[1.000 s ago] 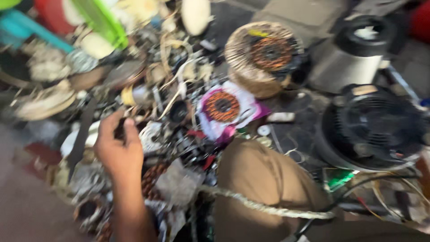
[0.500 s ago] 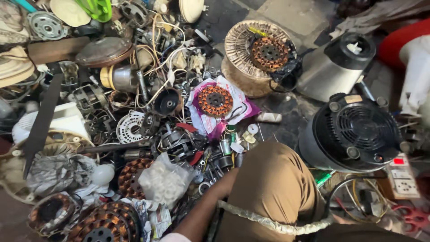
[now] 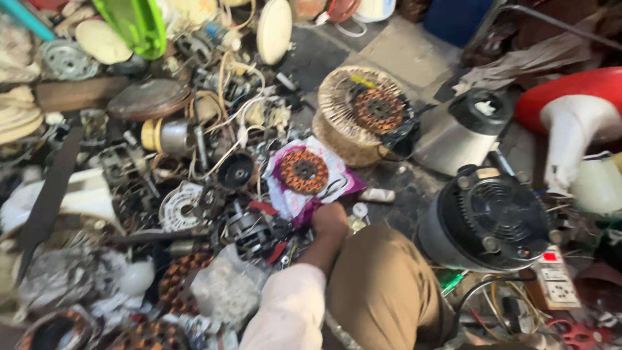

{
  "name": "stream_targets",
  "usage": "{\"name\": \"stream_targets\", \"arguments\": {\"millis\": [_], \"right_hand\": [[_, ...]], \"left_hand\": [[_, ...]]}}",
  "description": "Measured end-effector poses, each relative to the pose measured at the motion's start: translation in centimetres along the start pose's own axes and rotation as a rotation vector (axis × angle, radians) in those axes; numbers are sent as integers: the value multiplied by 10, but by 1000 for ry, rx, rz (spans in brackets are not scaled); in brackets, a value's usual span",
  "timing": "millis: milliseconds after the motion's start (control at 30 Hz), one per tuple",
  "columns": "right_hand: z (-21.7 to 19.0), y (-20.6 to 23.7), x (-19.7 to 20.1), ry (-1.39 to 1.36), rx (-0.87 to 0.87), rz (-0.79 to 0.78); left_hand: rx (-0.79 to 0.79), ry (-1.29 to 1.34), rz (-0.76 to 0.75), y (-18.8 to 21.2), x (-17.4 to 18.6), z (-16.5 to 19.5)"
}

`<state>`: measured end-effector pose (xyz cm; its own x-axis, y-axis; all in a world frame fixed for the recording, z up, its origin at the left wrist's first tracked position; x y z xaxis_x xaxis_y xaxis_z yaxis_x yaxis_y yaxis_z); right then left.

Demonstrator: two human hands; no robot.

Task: The person sits on the floor of a cluttered repair shop and unscrews the base of a fan motor housing using a screwdriver. They separate the housing halves, set the cover aside, and handle the internal motor windings and wires inside the blue casing.

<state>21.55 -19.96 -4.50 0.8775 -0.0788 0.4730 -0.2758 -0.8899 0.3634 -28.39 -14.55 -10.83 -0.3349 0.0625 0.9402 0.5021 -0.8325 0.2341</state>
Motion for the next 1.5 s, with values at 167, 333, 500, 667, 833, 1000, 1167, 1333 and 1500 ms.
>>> {"name": "stream_targets", "arguments": {"millis": [167,333,500,667,833,1000,1167,1333,1500], "right_hand": [[13,-19,0,-65,-18,-4],[28,-31,5,-126,-20,-14],[29,-39,5,-215,-12,-19],[3,-37,17,-471,94,-12],[-11,29,17,-818,344,-433],[43,51,10,-713,69,-470],[115,55,145,-830,-17,-108],[163,77,194,-1078,-74,-236],[165,69,190,-1061,48,-250]], "left_hand": [[-128,257,-58,5,6,-8],[-211,831,136,-4,72,-28],[-217,1418,-113,19,167,-56],[-695,878,115,80,231,16],[-1274,73,211,197,157,152],[-1451,50,239,246,91,210],[-1249,66,57,190,73,163],[-1346,209,-109,163,59,139],[-1321,401,-74,161,50,138]]}}
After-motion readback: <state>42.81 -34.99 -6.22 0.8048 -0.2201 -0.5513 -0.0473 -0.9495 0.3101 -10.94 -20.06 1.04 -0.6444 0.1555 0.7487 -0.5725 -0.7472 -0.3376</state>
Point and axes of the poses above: each hand's wrist, its own y-axis away from the middle knuckle, its own x-axis out of the back of the hand, z = x × y, the point moved 4 cm from there along -y, towards the middle knuckle, and after that the axes turned 10 degrees about -y, right-handed, at the moved point
